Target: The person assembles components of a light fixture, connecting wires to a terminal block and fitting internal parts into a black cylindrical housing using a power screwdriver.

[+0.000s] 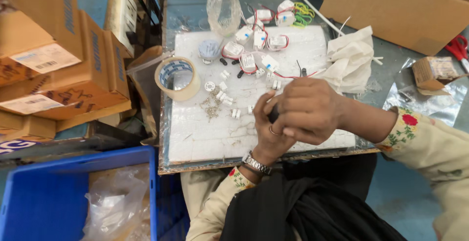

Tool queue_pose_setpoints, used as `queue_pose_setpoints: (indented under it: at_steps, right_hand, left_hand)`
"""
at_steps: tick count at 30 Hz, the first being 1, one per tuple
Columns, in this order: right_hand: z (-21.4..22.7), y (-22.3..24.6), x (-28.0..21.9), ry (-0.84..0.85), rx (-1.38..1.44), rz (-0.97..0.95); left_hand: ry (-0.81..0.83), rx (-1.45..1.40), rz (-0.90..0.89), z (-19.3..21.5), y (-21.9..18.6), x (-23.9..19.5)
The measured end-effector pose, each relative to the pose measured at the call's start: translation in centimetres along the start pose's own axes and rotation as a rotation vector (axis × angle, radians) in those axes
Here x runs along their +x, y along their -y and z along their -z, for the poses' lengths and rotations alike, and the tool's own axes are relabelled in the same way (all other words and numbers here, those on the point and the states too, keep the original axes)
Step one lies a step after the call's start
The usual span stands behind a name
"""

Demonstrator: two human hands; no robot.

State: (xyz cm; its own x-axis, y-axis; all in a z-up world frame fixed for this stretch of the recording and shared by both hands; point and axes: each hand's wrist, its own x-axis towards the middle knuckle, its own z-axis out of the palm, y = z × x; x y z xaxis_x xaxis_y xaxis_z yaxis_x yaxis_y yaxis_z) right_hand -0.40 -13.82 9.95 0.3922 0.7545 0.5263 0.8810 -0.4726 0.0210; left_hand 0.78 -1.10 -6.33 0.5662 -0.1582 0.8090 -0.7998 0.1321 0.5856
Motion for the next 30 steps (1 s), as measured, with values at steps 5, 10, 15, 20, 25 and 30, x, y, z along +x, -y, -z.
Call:
queue_pose_setpoints:
  at_steps: [5, 10, 15, 20, 25, 30]
  right_hand:
    - [-1.2, -2.0, -0.9, -0.085, 0.438, -0.504]
    - [-4.2, -5.1, -1.5, -0.173, 1.131, -0.918]
    - [-6.3, -5.7, -2.0, -0.356, 1.359, -1.042]
    - [-6.3, -3.8, -2.0, -0.458, 1.133, -1.055]
    - [-6.1, -2.4, -2.1, -0.543, 1.043, -0.962]
    - [-6.2, -2.0, -2.4, -0.546, 1.047, -0.890]
  left_hand:
    - [-0.008, 0.167, -0.056, 0.6, 0.9, -0.7]
    - [-0.048, 0.002, -0.031, 0.7, 1.3, -1.3]
    - [-0.023, -0.048, -0.044, 0.7, 1.6, -1.6]
    - [0.018, -0.105, -0.115, 1.2, 1.8, -0.9]
    - [0.052, -0.069, -0.132, 1.4, 1.1, -0.6]
    - [0.080, -0.054, -0.170, 1.7, 0.8, -0.5]
